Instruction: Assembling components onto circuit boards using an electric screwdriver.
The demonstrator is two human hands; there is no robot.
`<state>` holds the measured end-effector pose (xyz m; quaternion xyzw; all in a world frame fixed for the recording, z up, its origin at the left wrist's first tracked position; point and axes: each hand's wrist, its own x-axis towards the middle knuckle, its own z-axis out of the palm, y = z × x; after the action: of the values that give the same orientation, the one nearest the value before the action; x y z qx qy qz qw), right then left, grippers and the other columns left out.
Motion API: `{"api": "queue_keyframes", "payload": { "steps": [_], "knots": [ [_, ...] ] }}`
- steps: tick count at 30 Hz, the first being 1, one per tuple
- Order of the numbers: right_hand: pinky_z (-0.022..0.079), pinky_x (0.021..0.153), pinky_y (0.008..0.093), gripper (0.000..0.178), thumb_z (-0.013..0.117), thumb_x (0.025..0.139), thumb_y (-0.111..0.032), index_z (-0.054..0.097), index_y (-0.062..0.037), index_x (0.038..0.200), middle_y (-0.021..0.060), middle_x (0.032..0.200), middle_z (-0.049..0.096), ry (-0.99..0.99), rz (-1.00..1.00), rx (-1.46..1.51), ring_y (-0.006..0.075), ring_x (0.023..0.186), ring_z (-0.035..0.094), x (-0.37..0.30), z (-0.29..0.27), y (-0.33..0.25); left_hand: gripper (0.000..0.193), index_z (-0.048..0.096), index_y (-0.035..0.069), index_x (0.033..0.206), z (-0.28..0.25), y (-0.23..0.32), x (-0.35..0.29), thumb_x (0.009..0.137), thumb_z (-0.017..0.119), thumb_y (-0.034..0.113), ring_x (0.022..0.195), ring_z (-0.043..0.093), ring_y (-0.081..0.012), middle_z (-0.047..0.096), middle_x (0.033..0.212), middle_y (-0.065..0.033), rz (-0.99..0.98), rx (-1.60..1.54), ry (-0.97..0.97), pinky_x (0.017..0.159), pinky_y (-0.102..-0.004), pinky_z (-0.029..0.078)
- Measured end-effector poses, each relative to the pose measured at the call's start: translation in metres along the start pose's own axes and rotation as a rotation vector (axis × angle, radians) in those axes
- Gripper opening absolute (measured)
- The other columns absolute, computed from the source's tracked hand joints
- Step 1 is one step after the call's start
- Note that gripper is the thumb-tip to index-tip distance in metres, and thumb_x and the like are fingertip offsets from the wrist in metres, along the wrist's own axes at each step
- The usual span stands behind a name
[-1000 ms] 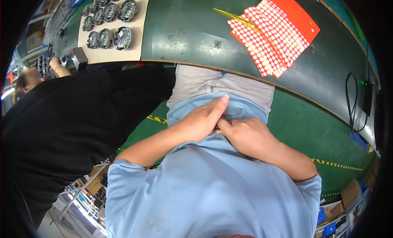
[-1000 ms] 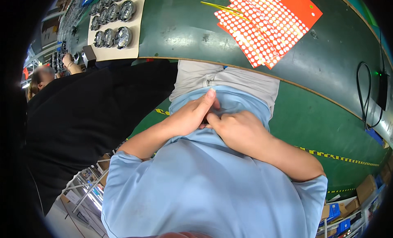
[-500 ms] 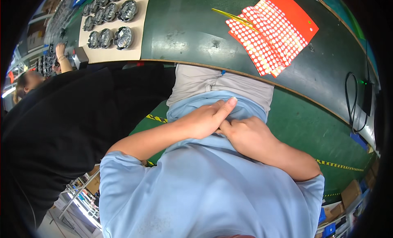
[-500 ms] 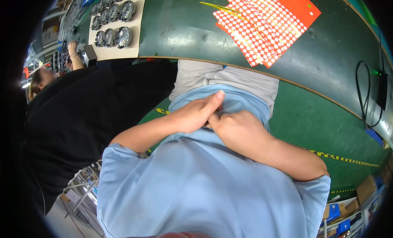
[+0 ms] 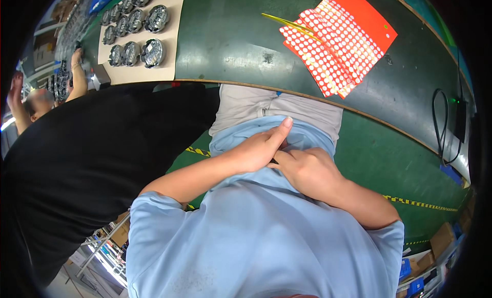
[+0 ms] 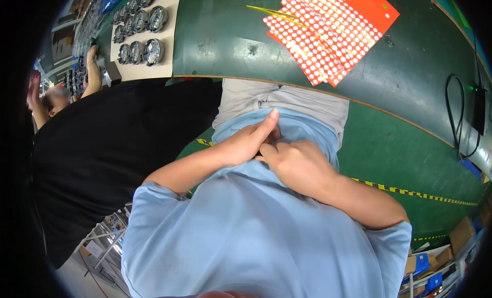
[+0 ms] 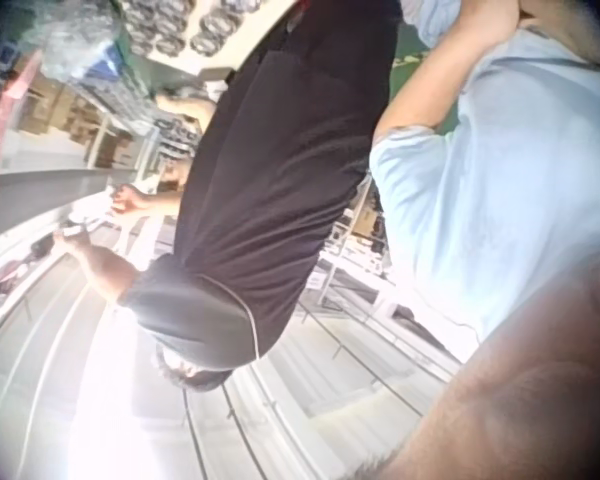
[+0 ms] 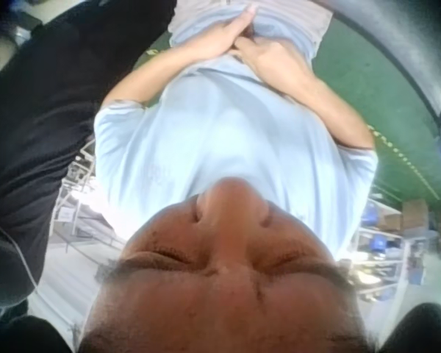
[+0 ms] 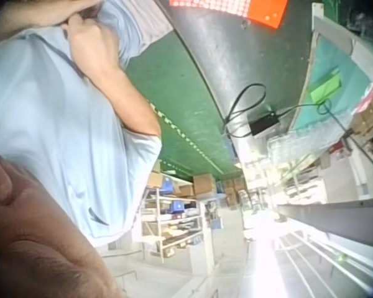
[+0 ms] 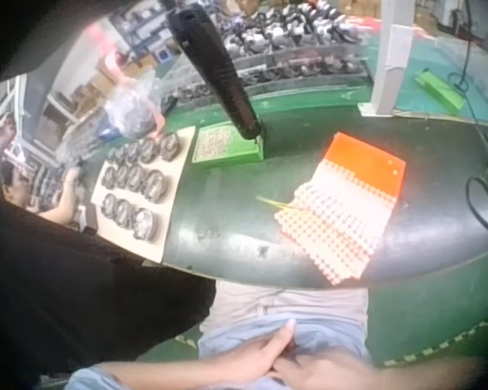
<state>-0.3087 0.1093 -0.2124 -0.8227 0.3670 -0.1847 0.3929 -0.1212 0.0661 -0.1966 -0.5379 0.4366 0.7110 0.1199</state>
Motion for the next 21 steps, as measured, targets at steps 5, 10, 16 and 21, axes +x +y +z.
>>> {"api": "queue_keyframes", "payload": {
  "steps": [5,10,16,21],
  "knots": [
    [0.050,0.048,0.0435,0.026,0.067,0.097,-0.026,0.061,-0.0025,0.087,0.0131,0.060,0.062,-0.117,-0.005,0.031,0.0311,0.051,0.064,0.006,-0.010,-0.003,0.101,0.062,-0.003,0.106,0.006,-0.013,0.005,0.100,0.006,0.080,0.101,0.059,-0.0294,0.065,0.102,-0.0190,-0.008,-0.089,0.079,0.099,-0.0387,0.044],
    [0.050,0.049,0.0442,0.023,0.067,0.096,-0.024,0.063,-0.0021,0.089,0.0147,0.061,0.063,-0.157,0.013,0.037,0.0318,0.053,0.065,0.011,-0.015,-0.005,0.098,0.063,0.001,0.105,0.007,-0.017,0.006,0.099,0.009,0.081,0.081,0.054,-0.0148,0.061,0.081,-0.0064,0.017,-0.159,0.078,0.078,-0.0290,0.044],
    [0.051,0.050,0.0452,0.017,0.066,0.094,-0.019,0.064,-0.0019,0.091,0.0157,0.063,0.064,-0.180,-0.004,0.043,0.0334,0.054,0.066,0.009,-0.021,-0.009,0.100,0.063,-0.001,0.101,0.007,-0.010,0.000,0.099,0.007,0.081,0.099,0.058,-0.0271,0.065,0.099,-0.0164,-0.016,-0.122,0.016,0.097,-0.0377,0.044],
    [0.052,0.050,0.0460,0.015,0.063,0.093,-0.016,0.065,-0.0008,0.093,0.0162,0.064,0.065,-0.201,0.060,0.011,0.0341,0.055,0.067,0.011,-0.019,-0.012,0.099,0.061,0.002,0.107,0.009,-0.015,0.004,0.097,0.008,0.084,0.073,0.050,-0.0118,0.058,0.075,-0.0039,0.036,-0.201,0.011,0.069,-0.0270,0.040]
  ]
}}
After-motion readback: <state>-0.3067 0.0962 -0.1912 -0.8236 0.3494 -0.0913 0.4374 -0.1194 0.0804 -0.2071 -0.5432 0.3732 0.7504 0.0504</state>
